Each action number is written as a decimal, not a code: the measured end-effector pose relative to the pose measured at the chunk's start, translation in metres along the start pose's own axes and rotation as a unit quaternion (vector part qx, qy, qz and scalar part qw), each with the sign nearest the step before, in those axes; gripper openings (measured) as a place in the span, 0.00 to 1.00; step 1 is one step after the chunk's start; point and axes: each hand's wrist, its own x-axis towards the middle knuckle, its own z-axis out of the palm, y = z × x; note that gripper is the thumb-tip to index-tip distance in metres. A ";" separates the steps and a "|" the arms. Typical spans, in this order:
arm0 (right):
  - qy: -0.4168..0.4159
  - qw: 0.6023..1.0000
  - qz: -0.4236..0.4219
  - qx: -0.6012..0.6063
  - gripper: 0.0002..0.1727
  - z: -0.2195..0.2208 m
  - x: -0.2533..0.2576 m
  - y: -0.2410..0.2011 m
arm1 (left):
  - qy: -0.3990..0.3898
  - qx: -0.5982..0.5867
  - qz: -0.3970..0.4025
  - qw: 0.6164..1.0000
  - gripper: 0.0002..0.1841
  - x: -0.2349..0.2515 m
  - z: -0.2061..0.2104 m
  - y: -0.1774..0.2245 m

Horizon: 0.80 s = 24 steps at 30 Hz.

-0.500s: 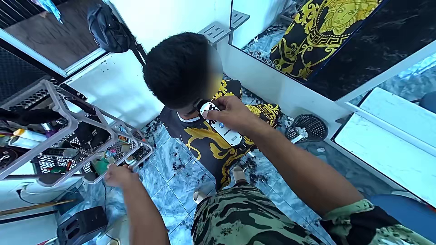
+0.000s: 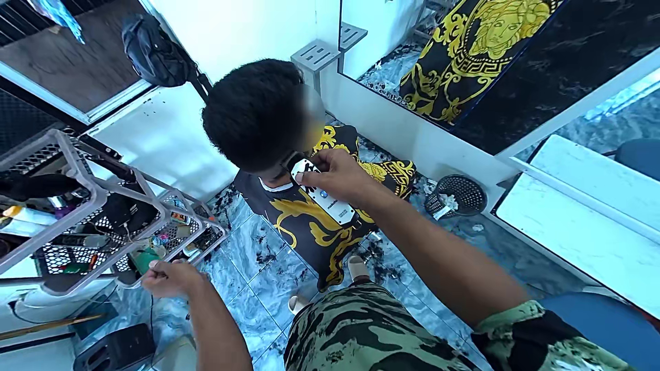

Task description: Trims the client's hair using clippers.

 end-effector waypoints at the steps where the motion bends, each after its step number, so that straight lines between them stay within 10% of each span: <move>1: -0.004 1.000 -0.010 0.009 0.19 0.000 0.000 -0.002 | -0.002 -0.029 -0.021 0.999 0.12 0.001 -0.001 0.000; 6: -0.006 1.000 0.010 0.009 0.18 -0.001 -0.001 -0.004 | 0.027 -0.206 -0.222 0.953 0.10 0.011 -0.011 -0.007; 18: -0.027 0.996 0.004 0.087 0.18 -0.004 0.000 -0.005 | -0.026 -0.215 -0.173 0.961 0.08 -0.002 -0.010 0.026; 21: -0.025 0.996 0.022 0.079 0.17 -0.005 -0.001 -0.004 | -0.283 -0.143 -0.048 0.947 0.10 -0.036 -0.019 0.048; 24: -0.037 0.992 0.000 0.120 0.18 -0.009 0.002 -0.005 | -0.643 -0.074 0.020 0.762 0.16 -0.055 -0.035 0.066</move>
